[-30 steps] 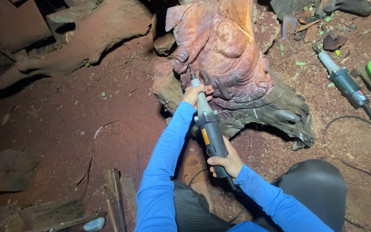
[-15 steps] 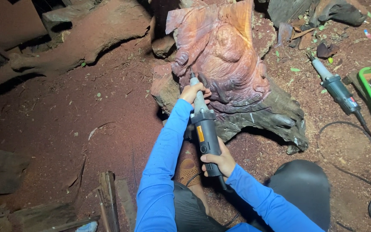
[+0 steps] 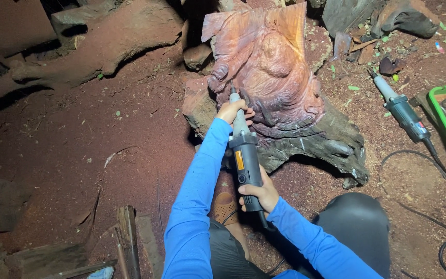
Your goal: The person uses a rotary tool to carve and shape a large piece of reddish-brown wood. They hold the tool with both hands and carefully guide it along the surface of the wood, creating fine details and removing material.
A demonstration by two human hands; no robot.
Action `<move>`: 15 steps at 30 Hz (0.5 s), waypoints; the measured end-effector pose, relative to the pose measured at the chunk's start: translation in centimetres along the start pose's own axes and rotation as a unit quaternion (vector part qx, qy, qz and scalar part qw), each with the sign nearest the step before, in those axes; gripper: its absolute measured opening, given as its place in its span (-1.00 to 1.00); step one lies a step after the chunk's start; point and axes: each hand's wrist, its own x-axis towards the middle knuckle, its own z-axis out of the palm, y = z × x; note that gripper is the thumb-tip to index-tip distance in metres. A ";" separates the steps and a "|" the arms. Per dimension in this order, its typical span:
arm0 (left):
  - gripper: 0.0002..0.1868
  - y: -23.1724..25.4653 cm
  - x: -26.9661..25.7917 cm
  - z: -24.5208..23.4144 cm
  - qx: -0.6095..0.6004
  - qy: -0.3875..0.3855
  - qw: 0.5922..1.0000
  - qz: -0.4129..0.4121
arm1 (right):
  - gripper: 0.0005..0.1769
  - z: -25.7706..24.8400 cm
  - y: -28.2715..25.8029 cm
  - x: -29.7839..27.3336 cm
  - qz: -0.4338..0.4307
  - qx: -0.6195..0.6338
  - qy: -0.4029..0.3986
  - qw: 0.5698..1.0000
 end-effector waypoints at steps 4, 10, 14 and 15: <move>-0.28 -0.3 -0.3 -0.1 -0.008 -0.001 1.000 0.018 | -0.01 0.1 -0.2 -0.6 0.001 -0.004 0.002 1.000; -0.32 -0.2 1.1 -0.7 -0.025 -0.008 1.000 -0.003 | -0.01 0.5 1.0 0.5 -0.003 0.012 0.009 1.000; -0.34 1.1 0.0 -0.1 0.012 -0.007 1.000 -0.015 | -0.03 1.3 1.2 1.1 0.006 0.027 0.013 1.000; -0.32 1.5 -0.6 0.2 0.022 -0.010 1.000 -0.017 | -0.01 1.4 1.3 1.3 0.015 0.033 0.012 0.999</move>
